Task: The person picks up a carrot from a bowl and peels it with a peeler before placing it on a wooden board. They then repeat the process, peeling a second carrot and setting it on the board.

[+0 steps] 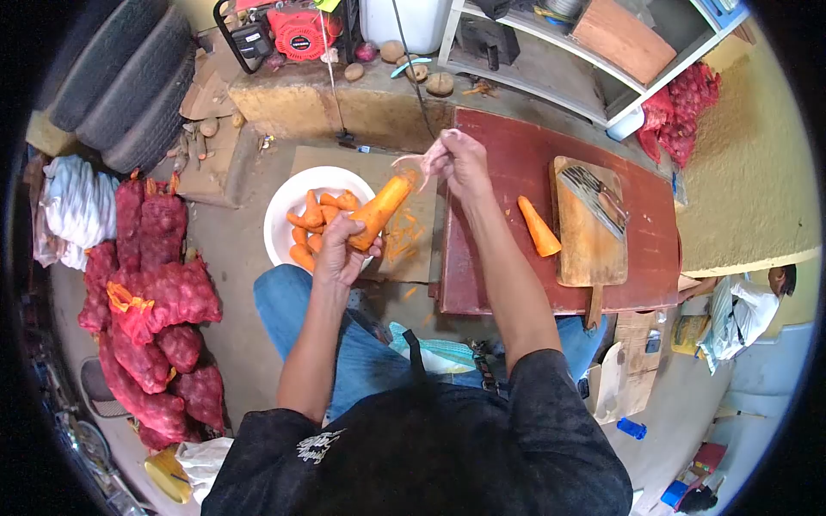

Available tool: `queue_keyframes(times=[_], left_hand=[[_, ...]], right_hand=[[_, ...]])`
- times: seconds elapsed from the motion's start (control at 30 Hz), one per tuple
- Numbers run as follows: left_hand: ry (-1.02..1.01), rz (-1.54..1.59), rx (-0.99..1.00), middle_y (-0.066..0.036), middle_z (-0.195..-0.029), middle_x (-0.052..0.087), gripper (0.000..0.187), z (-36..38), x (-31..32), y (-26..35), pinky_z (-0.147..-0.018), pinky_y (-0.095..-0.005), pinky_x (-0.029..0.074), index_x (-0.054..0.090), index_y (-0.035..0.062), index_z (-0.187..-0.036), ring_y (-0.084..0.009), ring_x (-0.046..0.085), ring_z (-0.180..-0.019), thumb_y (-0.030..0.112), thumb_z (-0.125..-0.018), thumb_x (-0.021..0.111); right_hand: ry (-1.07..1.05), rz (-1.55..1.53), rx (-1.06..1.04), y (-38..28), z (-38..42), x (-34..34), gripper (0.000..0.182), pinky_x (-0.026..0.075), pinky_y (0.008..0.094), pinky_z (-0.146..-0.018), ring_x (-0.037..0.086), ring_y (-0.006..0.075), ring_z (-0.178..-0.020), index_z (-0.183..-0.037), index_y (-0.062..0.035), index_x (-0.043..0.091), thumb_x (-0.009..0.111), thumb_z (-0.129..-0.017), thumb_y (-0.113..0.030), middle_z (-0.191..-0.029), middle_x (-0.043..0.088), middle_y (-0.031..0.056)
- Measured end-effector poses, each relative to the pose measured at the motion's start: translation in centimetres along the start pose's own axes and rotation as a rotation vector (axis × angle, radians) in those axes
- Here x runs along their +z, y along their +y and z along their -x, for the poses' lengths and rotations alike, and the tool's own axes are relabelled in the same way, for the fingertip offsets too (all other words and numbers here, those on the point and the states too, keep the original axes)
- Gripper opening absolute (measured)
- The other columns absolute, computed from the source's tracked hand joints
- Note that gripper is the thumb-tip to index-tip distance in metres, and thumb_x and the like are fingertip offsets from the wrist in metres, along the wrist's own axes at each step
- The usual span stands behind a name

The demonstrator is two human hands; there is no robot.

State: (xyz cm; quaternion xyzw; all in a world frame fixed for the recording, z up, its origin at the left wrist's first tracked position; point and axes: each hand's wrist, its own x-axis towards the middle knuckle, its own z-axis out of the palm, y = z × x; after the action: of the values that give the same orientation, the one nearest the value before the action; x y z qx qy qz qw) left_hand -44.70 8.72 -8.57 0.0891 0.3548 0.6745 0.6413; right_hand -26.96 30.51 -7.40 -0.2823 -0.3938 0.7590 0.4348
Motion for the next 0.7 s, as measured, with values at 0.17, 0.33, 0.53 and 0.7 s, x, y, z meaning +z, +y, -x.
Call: queue_keyframes(times=[0.17, 0.33, 0.53, 0.7], left_hand=[[0.066, 0.061, 0.042, -0.016, -0.093, 0.063, 0.025, 0.3, -0.6, 0.7, -0.044, -0.0322, 0.050, 0.050, 0.0047, -0.100, -0.0265, 0.062, -0.061, 0.009, -0.079, 0.063], [0.077, 0.046, 0.053, -0.015, -0.091, 0.062, 0.026, 0.0, -1.1, 0.6, -0.044, -0.0313, 0.049, 0.050, 0.0045, -0.099, -0.0248, 0.060, -0.058, 0.008, -0.077, 0.063], [0.088, -0.029, 0.061, -0.016, -0.090, 0.062, 0.029, 0.6, -0.1, 1.0, -0.042, -0.0300, 0.046, 0.049, 0.0040, -0.103, -0.0241, 0.059, -0.058, 0.009, -0.077, 0.060], [0.113, 0.035, 0.055, -0.016, -0.091, 0.062, 0.025, 0.3, -0.6, 1.2, -0.040, -0.0308, 0.046, 0.050, 0.0048, -0.099, -0.0251, 0.060, -0.058, 0.009, -0.077, 0.061]], right_hand=[[0.277, 0.055, 0.005, 0.0, -1.3, -0.8, 0.023, 0.056, 0.0306, -0.047, 0.063, 0.0180, -0.050, -0.084, -0.0018, 0.058, 0.054, -0.101, -0.016, -0.071, 0.068, 0.0141], [-0.016, 0.014, -0.012, -0.2, -0.6, 0.8, 0.023, 0.050, 0.0288, -0.042, 0.062, 0.0169, -0.049, -0.085, -0.0007, 0.060, 0.055, -0.101, -0.016, -0.069, 0.068, 0.0137], [0.180, -0.100, -0.018, 1.2, -2.3, -2.6, 0.023, 0.050, 0.0316, -0.041, 0.061, 0.0158, -0.049, -0.082, -0.0027, 0.062, 0.059, -0.099, -0.017, -0.068, 0.066, 0.0116], [0.210, 0.032, 0.017, 0.7, -1.3, -1.9, 0.023, 0.052, 0.0310, -0.043, 0.059, 0.0153, -0.049, -0.084, -0.0011, 0.061, 0.054, -0.101, -0.015, -0.069, 0.066, 0.0108]])
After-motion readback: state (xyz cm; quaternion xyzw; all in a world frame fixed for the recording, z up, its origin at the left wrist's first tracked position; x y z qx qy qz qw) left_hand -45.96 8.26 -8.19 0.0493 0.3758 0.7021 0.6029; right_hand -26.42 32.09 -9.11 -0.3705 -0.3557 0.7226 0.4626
